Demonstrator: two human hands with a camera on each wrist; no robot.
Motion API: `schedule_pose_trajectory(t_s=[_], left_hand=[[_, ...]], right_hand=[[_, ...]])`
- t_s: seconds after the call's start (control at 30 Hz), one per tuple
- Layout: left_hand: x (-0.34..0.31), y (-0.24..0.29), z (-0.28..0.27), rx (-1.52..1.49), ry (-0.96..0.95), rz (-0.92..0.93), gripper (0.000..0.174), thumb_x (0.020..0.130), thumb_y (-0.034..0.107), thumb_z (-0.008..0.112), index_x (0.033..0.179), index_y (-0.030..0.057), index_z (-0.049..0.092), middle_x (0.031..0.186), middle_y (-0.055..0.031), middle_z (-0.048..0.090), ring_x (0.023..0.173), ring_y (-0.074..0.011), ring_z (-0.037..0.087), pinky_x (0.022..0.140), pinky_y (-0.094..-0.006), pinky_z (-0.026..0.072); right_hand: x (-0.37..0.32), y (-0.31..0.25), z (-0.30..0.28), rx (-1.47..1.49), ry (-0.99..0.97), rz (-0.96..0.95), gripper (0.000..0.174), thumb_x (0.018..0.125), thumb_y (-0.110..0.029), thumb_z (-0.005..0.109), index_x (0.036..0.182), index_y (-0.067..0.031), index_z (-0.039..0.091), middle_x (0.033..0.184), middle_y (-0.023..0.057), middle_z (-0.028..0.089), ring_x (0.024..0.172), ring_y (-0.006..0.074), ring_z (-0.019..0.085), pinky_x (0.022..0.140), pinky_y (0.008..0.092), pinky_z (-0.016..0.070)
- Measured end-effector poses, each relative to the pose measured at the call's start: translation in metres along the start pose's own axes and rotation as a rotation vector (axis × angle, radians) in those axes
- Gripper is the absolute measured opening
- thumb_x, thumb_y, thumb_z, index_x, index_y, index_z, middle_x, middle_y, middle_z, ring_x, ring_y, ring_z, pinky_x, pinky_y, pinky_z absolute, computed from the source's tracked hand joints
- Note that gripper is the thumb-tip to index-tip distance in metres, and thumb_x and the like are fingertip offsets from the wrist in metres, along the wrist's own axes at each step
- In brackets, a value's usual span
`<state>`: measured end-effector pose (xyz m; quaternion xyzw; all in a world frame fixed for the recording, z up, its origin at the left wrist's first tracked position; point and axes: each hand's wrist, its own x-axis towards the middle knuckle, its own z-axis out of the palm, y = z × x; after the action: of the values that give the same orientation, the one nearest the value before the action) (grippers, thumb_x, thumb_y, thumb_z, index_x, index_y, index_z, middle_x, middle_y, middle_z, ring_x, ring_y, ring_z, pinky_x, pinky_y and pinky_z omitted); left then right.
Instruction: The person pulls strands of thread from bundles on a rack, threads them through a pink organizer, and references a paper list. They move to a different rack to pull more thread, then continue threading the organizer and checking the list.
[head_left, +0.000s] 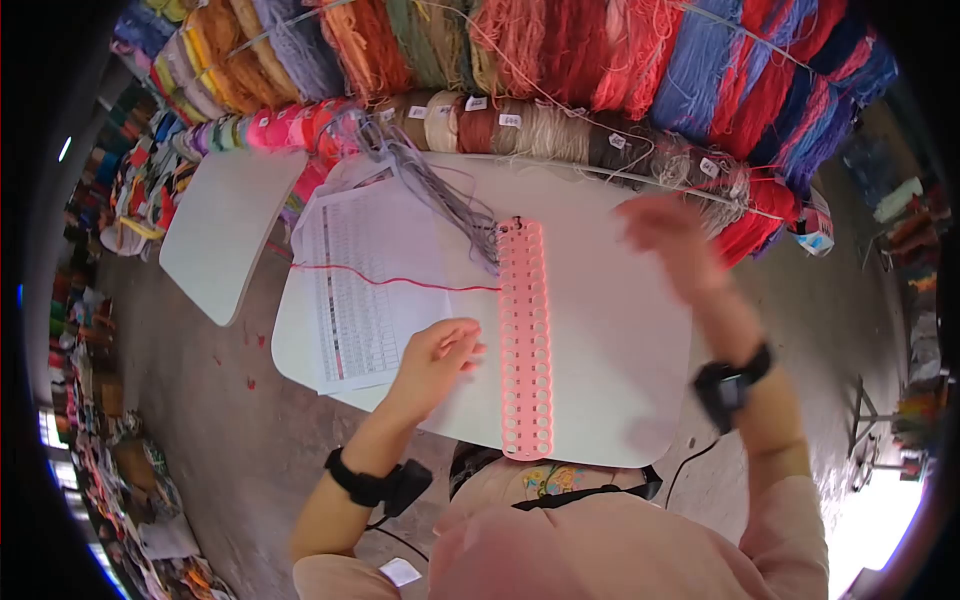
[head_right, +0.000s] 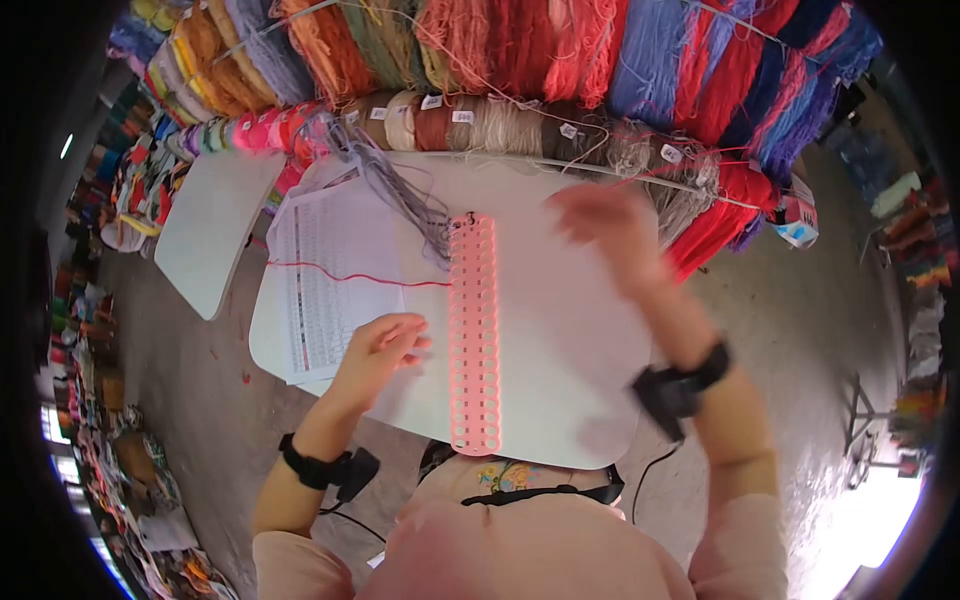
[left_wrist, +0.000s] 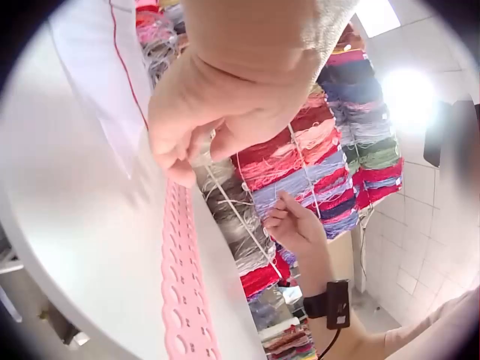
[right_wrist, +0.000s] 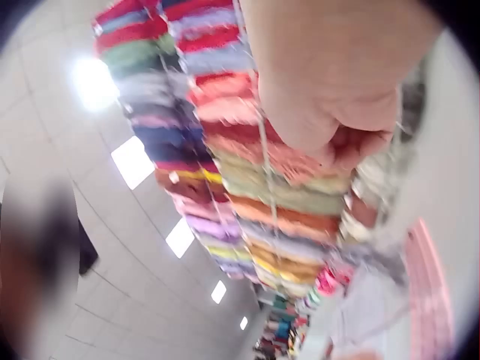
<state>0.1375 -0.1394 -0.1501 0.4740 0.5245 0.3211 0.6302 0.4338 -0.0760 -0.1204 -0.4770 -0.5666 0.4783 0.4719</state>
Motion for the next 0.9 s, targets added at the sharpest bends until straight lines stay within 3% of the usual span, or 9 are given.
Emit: schedule_pose_trajectory(t_s=[0.03, 0.07, 0.1, 0.2, 0.27, 0.37, 0.57, 0.9], left_hand=[[0.011, -0.003, 0.005, -0.051, 0.005, -0.050, 0.029, 0.084, 0.015, 0.052, 0.108, -0.0010, 0.048, 0.094, -0.0073, 0.056, 0.083, -0.0163, 0.056, 0.068, -0.0260, 0.0459], [0.020, -0.004, 0.008, -0.102, 0.012, -0.099, 0.032, 0.084, 0.016, 0.052, 0.110, -0.0004, 0.046, 0.096, -0.0078, 0.055, 0.084, -0.0173, 0.056, 0.068, -0.0268, 0.0464], [0.026, -0.002, 0.010, -0.109, -0.019, -0.145, 0.034, 0.083, 0.016, 0.052, 0.112, 0.0004, 0.044, 0.097, -0.0076, 0.055, 0.084, -0.0177, 0.056, 0.068, -0.0276, 0.0467], [0.040, 0.003, 0.012, -0.082, -0.103, -0.243, 0.037, 0.082, 0.017, 0.052, 0.114, 0.0022, 0.041, 0.095, -0.0066, 0.053, 0.083, -0.0174, 0.056, 0.065, -0.0287, 0.0468], [0.048, 0.004, 0.015, 0.001, -0.148, -0.241, 0.033, 0.082, 0.017, 0.051, 0.111, 0.0028, 0.042, 0.089, -0.0053, 0.053, 0.080, -0.0150, 0.056, 0.060, -0.0278, 0.0453], [0.056, 0.004, 0.015, 0.026, -0.182, -0.286, 0.026, 0.084, 0.017, 0.048, 0.106, 0.0033, 0.045, 0.083, -0.0041, 0.054, 0.074, -0.0127, 0.056, 0.055, -0.0259, 0.0428], [0.061, 0.008, 0.014, -0.056, -0.185, -0.308, 0.017, 0.089, 0.014, 0.039, 0.097, 0.0033, 0.049, 0.079, -0.0045, 0.054, 0.064, -0.0126, 0.057, 0.055, -0.0240, 0.0447], [0.080, 0.009, 0.008, 0.027, -0.230, -0.205, 0.019, 0.089, 0.014, 0.040, 0.101, 0.0023, 0.050, 0.074, -0.0041, 0.055, 0.059, -0.0111, 0.057, 0.053, -0.0219, 0.0461]], right_hand=[[-0.002, 0.004, 0.038, 0.014, -0.101, 0.076, 0.027, 0.075, -0.006, 0.051, 0.101, -0.0024, 0.052, 0.073, 0.0031, 0.056, 0.067, 0.0098, 0.052, 0.061, 0.0231, 0.0416], [-0.004, 0.017, 0.060, -0.031, -0.175, 0.121, 0.018, 0.075, -0.005, 0.051, 0.092, -0.0023, 0.051, 0.072, 0.0042, 0.056, 0.066, 0.0097, 0.052, 0.059, 0.0235, 0.0422], [-0.003, 0.029, 0.081, -0.040, -0.131, 0.148, 0.012, 0.075, -0.003, 0.050, 0.087, -0.0017, 0.048, 0.068, 0.0046, 0.057, 0.063, 0.0104, 0.053, 0.057, 0.0241, 0.0433], [-0.003, 0.049, 0.105, -0.212, -0.076, 0.169, 0.011, 0.075, -0.003, 0.053, 0.084, 0.0013, 0.050, 0.065, 0.0056, 0.058, 0.059, 0.0097, 0.054, 0.055, 0.0236, 0.0443], [-0.005, 0.050, 0.109, -0.322, -0.099, 0.135, 0.008, 0.075, -0.004, 0.055, 0.079, 0.0018, 0.053, 0.064, 0.0065, 0.058, 0.057, 0.0087, 0.054, 0.053, 0.0239, 0.0440], [-0.007, 0.042, 0.108, -0.397, -0.105, 0.118, 0.011, 0.074, -0.007, 0.053, 0.078, 0.0032, 0.052, 0.070, 0.0142, 0.058, 0.061, 0.0233, 0.058, 0.058, 0.0318, 0.0459], [-0.008, 0.051, 0.110, -0.432, -0.016, -0.020, 0.009, 0.075, -0.006, 0.050, 0.076, 0.0024, 0.052, 0.071, 0.0168, 0.056, 0.064, 0.0316, 0.055, 0.058, 0.0365, 0.0448], [0.000, 0.043, 0.115, -0.581, -0.082, -0.008, 0.012, 0.078, -0.010, 0.047, 0.080, -0.0006, 0.054, 0.077, 0.0162, 0.056, 0.072, 0.0332, 0.055, 0.065, 0.0414, 0.0436]])
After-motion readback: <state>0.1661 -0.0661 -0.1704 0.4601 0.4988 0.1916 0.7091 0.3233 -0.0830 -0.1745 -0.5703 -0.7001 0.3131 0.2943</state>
